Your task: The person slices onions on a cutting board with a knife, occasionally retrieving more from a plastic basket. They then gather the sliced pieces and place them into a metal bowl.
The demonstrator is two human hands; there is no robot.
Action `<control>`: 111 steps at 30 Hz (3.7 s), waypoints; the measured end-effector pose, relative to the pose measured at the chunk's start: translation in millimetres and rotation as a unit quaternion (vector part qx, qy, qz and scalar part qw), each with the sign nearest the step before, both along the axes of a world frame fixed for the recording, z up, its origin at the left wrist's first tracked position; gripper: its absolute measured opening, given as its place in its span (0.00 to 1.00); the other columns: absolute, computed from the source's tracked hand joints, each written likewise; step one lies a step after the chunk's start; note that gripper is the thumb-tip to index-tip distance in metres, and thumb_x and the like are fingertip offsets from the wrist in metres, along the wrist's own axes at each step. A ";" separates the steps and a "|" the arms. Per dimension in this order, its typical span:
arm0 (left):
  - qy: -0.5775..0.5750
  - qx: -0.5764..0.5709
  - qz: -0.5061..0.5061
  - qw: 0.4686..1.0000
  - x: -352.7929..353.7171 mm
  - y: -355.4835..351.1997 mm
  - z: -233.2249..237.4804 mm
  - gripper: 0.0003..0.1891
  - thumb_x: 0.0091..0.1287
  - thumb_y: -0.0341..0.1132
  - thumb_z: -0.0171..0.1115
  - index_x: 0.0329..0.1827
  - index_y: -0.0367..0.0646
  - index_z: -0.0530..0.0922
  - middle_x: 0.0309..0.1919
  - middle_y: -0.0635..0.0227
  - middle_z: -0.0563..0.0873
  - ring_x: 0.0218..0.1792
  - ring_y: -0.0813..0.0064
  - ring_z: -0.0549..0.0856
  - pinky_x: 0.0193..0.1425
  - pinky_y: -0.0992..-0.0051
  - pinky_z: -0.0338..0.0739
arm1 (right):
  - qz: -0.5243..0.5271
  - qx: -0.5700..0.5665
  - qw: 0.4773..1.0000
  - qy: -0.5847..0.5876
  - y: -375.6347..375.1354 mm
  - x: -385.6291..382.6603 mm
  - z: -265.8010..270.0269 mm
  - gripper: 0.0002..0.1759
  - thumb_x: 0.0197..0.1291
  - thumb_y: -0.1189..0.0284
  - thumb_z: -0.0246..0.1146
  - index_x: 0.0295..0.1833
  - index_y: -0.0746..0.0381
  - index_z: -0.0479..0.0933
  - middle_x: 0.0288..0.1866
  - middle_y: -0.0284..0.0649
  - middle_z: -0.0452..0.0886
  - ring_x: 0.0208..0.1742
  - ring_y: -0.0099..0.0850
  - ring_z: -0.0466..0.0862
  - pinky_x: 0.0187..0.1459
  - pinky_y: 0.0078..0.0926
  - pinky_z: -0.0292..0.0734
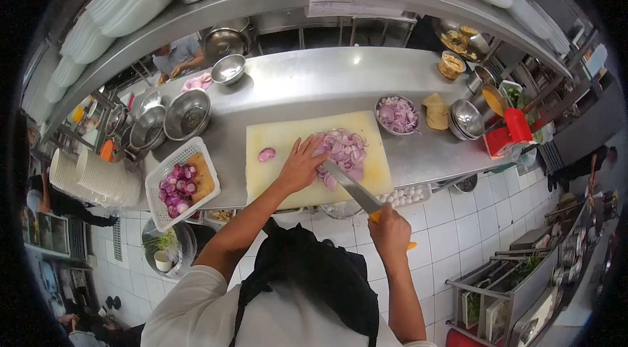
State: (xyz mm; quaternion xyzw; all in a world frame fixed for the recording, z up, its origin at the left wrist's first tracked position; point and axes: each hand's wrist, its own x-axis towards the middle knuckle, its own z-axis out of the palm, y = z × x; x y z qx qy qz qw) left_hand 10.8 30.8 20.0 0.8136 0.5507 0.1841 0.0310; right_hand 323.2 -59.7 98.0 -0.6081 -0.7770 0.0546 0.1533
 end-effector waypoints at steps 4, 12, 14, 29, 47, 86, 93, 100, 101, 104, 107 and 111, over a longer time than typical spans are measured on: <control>-0.043 -0.005 0.017 0.999 -3.3 -1.0 -5.4 0.34 0.62 0.27 0.66 0.76 0.52 0.78 0.85 0.53 0.61 0.84 0.47 0.60 0.88 0.43 0.51 | -0.071 -0.061 0.995 0.031 -33.4 20.5 13.0 0.19 0.56 0.65 0.78 0.45 0.62 0.78 0.30 0.50 0.87 0.33 0.52 0.89 0.36 0.48 0.84; -0.131 0.097 0.222 0.961 -52.1 -33.1 -6.7 0.34 0.60 0.25 0.69 0.75 0.47 0.78 0.74 0.48 0.74 0.75 0.44 0.72 0.82 0.48 0.64 | -0.054 -0.283 0.924 0.253 -55.4 8.0 -18.6 0.21 0.68 0.59 0.73 0.52 0.66 0.83 0.33 0.57 0.87 0.35 0.54 0.90 0.38 0.46 0.83; -0.076 0.094 0.248 0.961 -73.4 -48.0 -2.8 0.31 0.60 0.25 0.69 0.71 0.47 0.80 0.69 0.49 0.79 0.70 0.46 0.77 0.76 0.51 0.71 | 0.023 -0.283 0.932 0.223 -47.8 -6.5 -26.1 0.21 0.68 0.57 0.72 0.52 0.64 0.83 0.35 0.57 0.87 0.38 0.58 0.89 0.40 0.49 0.82; -0.199 0.050 0.268 0.941 -38.6 -86.5 -28.7 0.17 0.61 0.28 0.69 0.54 0.39 0.85 0.52 0.55 0.86 0.52 0.49 0.88 0.57 0.58 0.84 | 0.127 -0.317 0.920 0.191 -23.9 -70.7 -71.5 0.20 0.71 0.57 0.67 0.54 0.63 0.78 0.42 0.60 0.87 0.47 0.62 0.87 0.48 0.55 0.80; -0.163 -0.008 0.167 0.972 -41.7 -89.0 -8.2 0.20 0.61 0.32 0.77 0.57 0.43 0.86 0.51 0.60 0.84 0.53 0.54 0.87 0.59 0.60 0.83 | 0.165 -0.219 0.960 0.063 -53.8 -58.4 -28.6 0.13 0.72 0.67 0.64 0.50 0.64 0.71 0.30 0.58 0.86 0.34 0.60 0.88 0.37 0.60 0.82; -0.207 0.011 0.163 0.965 -39.7 -92.2 -15.9 0.18 0.59 0.29 0.74 0.54 0.42 0.85 0.50 0.60 0.84 0.49 0.56 0.88 0.53 0.61 0.85 | 0.182 -0.242 0.952 0.046 -30.7 -80.5 -26.7 0.13 0.74 0.66 0.60 0.51 0.66 0.71 0.30 0.60 0.85 0.35 0.63 0.87 0.40 0.64 0.80; -0.209 0.039 0.157 0.964 -39.8 -93.2 -10.5 0.13 0.59 0.28 0.72 0.47 0.43 0.83 0.46 0.63 0.83 0.47 0.57 0.87 0.50 0.60 0.84 | 0.167 -0.242 0.955 0.014 -39.3 -83.1 -47.4 0.14 0.74 0.65 0.59 0.52 0.67 0.71 0.31 0.61 0.86 0.36 0.64 0.87 0.41 0.63 0.81; -0.227 0.045 0.161 0.959 -38.3 -94.6 -11.0 0.11 0.60 0.28 0.72 0.45 0.43 0.83 0.45 0.63 0.83 0.47 0.58 0.87 0.50 0.60 0.84 | 0.186 -0.229 0.954 0.056 -8.5 -104.7 -65.9 0.16 0.75 0.65 0.59 0.53 0.69 0.71 0.33 0.63 0.85 0.38 0.65 0.86 0.42 0.64 0.78; -0.220 0.030 0.159 0.962 -41.0 -93.7 -12.2 0.13 0.60 0.28 0.72 0.47 0.43 0.83 0.46 0.63 0.84 0.48 0.57 0.87 0.51 0.61 0.84 | 0.183 -0.226 0.955 0.058 -10.6 -104.3 -60.6 0.15 0.74 0.65 0.59 0.52 0.68 0.72 0.32 0.63 0.85 0.37 0.65 0.86 0.41 0.64 0.79; -0.207 0.004 0.160 0.965 -43.0 -94.0 -17.6 0.16 0.60 0.30 0.73 0.52 0.43 0.84 0.49 0.63 0.85 0.50 0.56 0.87 0.53 0.61 0.85 | 0.179 -0.228 0.956 0.053 -20.5 -98.1 -44.7 0.14 0.74 0.65 0.59 0.50 0.67 0.72 0.31 0.62 0.85 0.36 0.64 0.87 0.40 0.63 0.81; -0.206 0.026 0.168 0.964 -40.0 -94.1 -15.9 0.15 0.60 0.29 0.73 0.50 0.42 0.83 0.47 0.63 0.84 0.48 0.56 0.87 0.52 0.61 0.85 | 0.177 -0.241 0.953 0.042 -29.4 -89.2 -36.5 0.14 0.74 0.65 0.59 0.50 0.67 0.72 0.31 0.62 0.85 0.36 0.64 0.87 0.40 0.63 0.81; -0.218 0.048 0.167 0.960 -39.0 -94.3 -15.0 0.12 0.59 0.28 0.72 0.45 0.43 0.83 0.44 0.63 0.83 0.47 0.57 0.87 0.50 0.60 0.84 | 0.180 -0.240 0.954 0.026 -33.5 -83.2 -35.8 0.15 0.74 0.65 0.59 0.51 0.68 0.72 0.31 0.62 0.85 0.36 0.63 0.87 0.40 0.63 0.81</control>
